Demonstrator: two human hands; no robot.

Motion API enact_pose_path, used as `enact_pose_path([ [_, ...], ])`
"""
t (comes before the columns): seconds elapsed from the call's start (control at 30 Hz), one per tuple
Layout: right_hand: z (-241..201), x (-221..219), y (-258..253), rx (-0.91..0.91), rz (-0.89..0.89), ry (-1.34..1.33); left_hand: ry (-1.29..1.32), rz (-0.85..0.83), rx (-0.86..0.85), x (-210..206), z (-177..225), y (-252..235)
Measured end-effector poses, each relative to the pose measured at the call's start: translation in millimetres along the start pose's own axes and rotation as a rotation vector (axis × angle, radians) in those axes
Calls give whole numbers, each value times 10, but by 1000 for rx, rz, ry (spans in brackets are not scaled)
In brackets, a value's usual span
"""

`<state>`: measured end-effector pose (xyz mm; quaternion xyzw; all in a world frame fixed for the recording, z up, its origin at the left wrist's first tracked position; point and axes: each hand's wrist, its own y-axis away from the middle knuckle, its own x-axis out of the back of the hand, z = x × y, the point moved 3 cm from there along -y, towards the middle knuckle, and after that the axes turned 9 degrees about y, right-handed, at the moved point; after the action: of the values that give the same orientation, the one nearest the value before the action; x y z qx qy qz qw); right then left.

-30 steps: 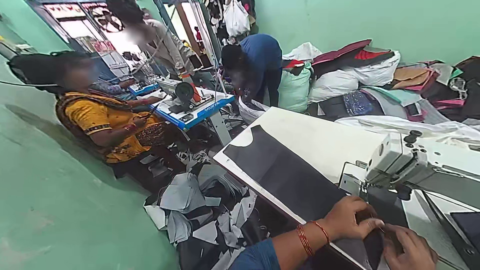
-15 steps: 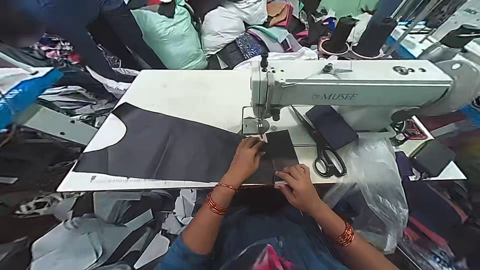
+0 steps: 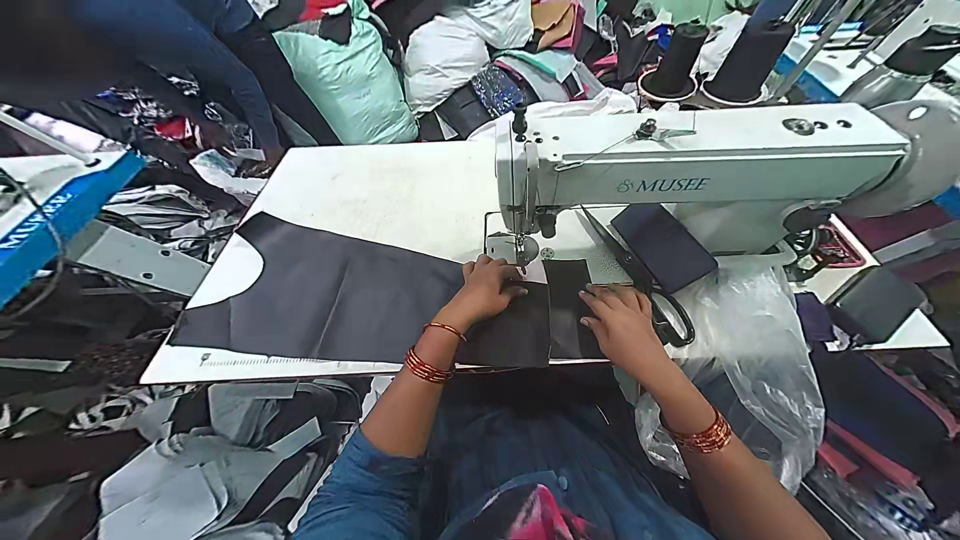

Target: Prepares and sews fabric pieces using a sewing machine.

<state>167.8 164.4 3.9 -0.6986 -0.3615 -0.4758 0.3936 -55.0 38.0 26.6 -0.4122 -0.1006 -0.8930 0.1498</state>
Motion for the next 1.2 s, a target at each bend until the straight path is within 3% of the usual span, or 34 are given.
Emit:
enact_pose_path([
  [0.17,84,-2,242,-28,75,-43,395,63,-14,127,-96,108],
  [0.23,5,-31,261,-27,95,-51,431,72,-26,68,-14,88],
  [0.33,-223,-55,234,-44,96,-101,309,77,-50,-161,137,-39],
  [0.47,-303,-90,212,-92,92,-222,25,208,-11,-259,242,-58],
  [0.57,-139,-75,251,-110,66,-371,-90,338,52,-59,44,153],
  [0.7,-52,-55,278,-136,-3,-383,-214,439,304,229,-564,625],
  [0.83,-91,-71,256,-104,-8,-364,-239,424,550,274,-859,950],
  [1.2,-110,-101,167,-84,10,-453,-278,465,643,206,-777,973],
])
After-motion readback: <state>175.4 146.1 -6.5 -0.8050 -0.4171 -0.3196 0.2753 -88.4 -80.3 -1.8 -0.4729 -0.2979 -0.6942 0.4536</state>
